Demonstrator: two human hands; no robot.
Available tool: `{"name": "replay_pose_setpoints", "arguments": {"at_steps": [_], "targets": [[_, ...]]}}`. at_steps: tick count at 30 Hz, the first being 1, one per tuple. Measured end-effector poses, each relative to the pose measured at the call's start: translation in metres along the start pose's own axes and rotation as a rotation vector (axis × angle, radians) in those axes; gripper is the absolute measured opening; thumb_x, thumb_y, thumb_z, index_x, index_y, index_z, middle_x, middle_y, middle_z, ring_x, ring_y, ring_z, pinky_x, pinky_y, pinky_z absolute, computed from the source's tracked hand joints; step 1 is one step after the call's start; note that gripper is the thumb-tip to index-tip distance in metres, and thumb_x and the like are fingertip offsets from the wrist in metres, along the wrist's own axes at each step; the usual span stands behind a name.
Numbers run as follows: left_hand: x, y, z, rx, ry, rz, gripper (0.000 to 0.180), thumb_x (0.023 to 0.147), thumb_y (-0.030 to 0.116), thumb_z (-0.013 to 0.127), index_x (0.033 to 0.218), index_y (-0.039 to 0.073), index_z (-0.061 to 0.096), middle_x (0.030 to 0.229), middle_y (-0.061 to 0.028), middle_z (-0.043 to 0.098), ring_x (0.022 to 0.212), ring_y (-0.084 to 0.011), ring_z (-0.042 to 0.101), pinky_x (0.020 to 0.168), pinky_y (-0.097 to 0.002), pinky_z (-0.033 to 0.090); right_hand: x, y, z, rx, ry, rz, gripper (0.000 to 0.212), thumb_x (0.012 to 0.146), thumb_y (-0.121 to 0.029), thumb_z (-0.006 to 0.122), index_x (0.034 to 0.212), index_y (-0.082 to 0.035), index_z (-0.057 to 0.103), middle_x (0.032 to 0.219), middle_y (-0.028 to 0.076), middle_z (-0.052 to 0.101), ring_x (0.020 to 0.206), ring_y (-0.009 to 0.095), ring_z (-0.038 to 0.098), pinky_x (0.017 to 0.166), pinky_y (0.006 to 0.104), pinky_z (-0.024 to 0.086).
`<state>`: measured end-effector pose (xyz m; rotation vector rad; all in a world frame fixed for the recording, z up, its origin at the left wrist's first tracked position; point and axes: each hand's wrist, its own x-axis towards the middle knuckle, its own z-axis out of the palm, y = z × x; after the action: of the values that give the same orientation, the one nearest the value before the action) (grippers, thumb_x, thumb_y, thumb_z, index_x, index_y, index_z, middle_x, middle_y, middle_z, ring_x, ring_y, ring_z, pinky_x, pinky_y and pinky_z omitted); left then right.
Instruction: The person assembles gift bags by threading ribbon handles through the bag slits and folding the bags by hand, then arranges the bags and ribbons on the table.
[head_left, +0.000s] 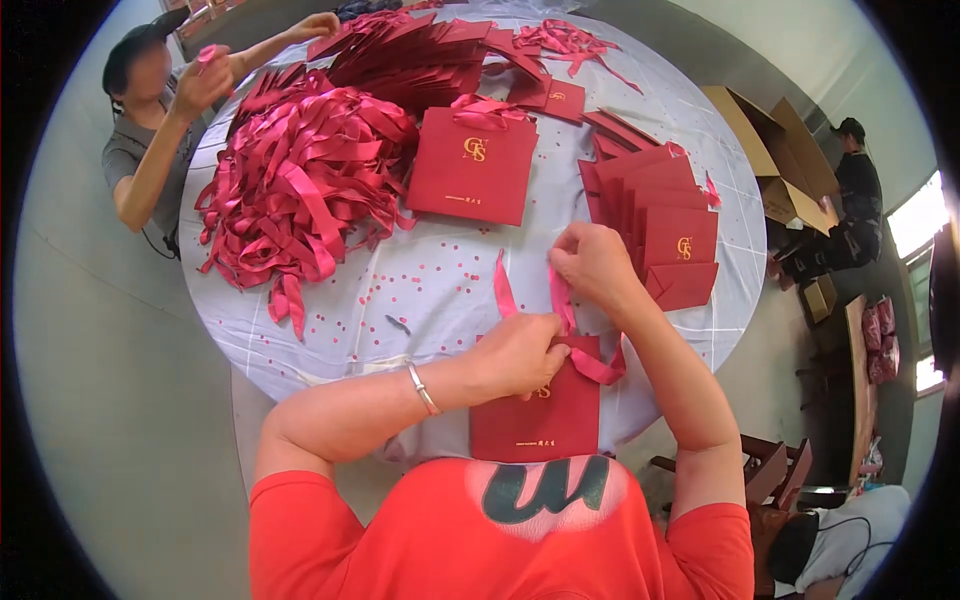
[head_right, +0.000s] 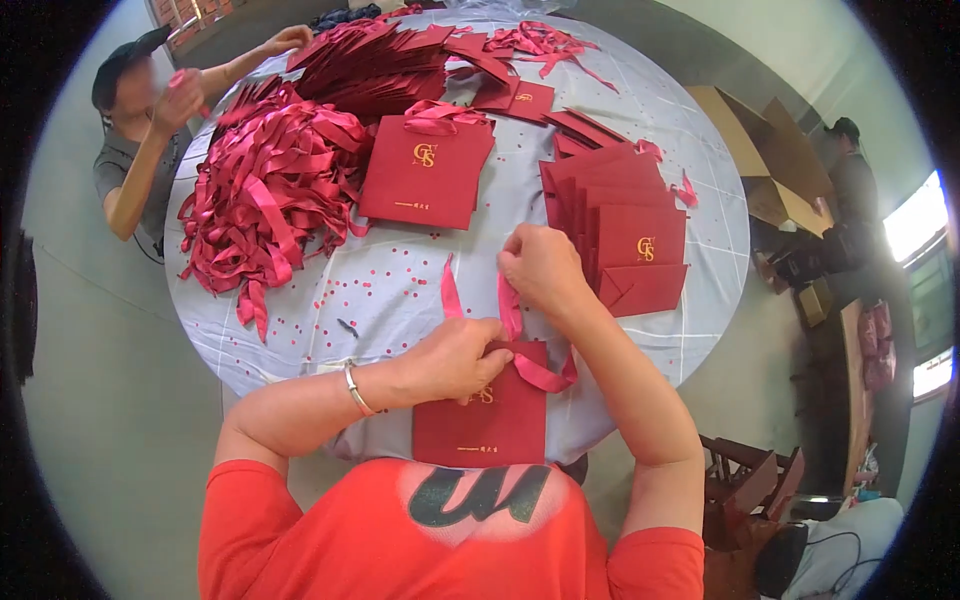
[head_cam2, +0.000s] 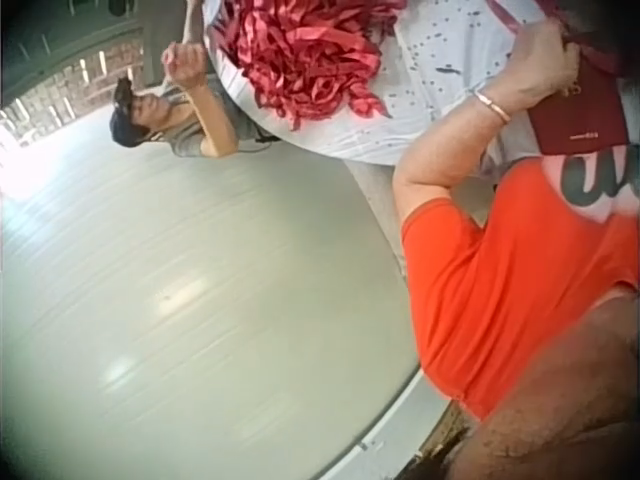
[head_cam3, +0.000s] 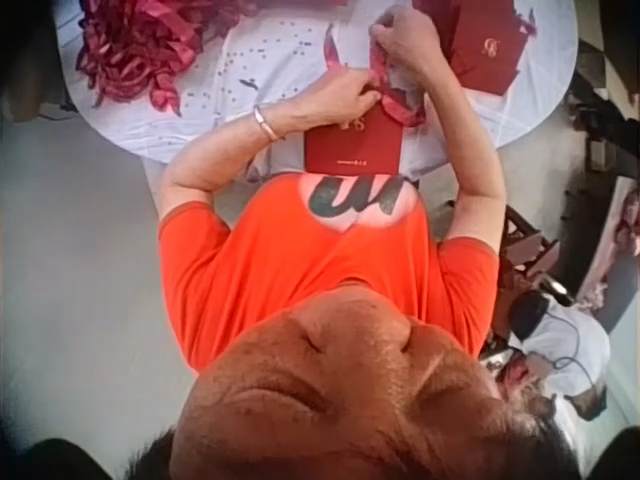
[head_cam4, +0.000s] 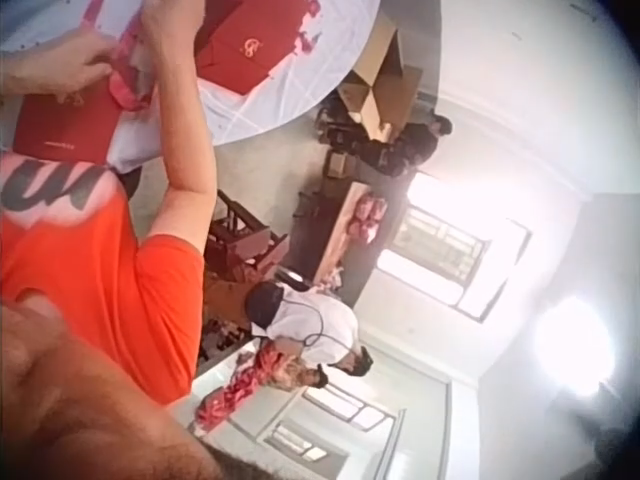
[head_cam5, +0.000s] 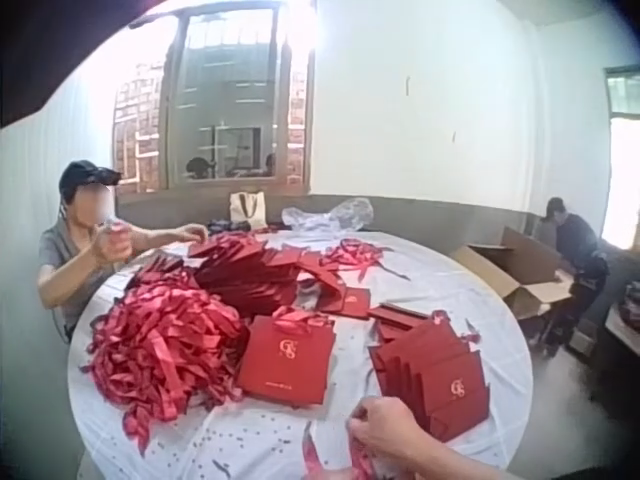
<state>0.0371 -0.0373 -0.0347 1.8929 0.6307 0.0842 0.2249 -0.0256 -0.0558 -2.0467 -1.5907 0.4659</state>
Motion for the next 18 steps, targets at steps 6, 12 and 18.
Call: {"name": "replay_pose_setpoints", "arguments": {"at_steps": [6,12,18], "targets": [[0.002,-0.004,-0.001,-0.006,-0.013,-0.004,0.024,0.095,0.016,0.056,0.105,-0.005,0.057,0.07,-0.0183,0.064,0.046,-0.0247,0.061,0.05,-0.0387,0.049,-0.021,0.019,-0.004,0.16,0.178,-0.073,0.019,0.083,-0.015,0.068,0.085,0.004,0.067,0.07,0.012,0.067,0.061,0.014,0.062,0.06,0.0308,0.051],[0.0,-0.001,-0.002,-0.027,-0.036,-0.03,0.023,0.096,0.016,0.055,0.104,-0.005,0.057,0.07,-0.0168,0.064,0.046,-0.0231,0.061,0.049,-0.038,0.049,-0.031,0.01,-0.015,0.266,0.061,0.1,0.026,0.082,-0.021,0.07,0.084,0.005,0.068,0.073,0.02,0.068,0.069,0.03,0.069,0.068,0.038,0.053],[0.001,-0.001,-0.001,-0.01,-0.035,-0.007,0.022,0.096,0.016,0.055,0.101,-0.005,0.057,0.068,-0.0159,0.063,0.046,-0.0227,0.061,0.049,-0.038,0.049,-0.019,0.002,-0.011,-0.061,-0.027,0.032,0.031,0.081,-0.025,0.076,0.077,0.005,0.067,0.063,0.007,0.062,0.061,0.011,0.059,0.058,0.0298,0.048]]}}
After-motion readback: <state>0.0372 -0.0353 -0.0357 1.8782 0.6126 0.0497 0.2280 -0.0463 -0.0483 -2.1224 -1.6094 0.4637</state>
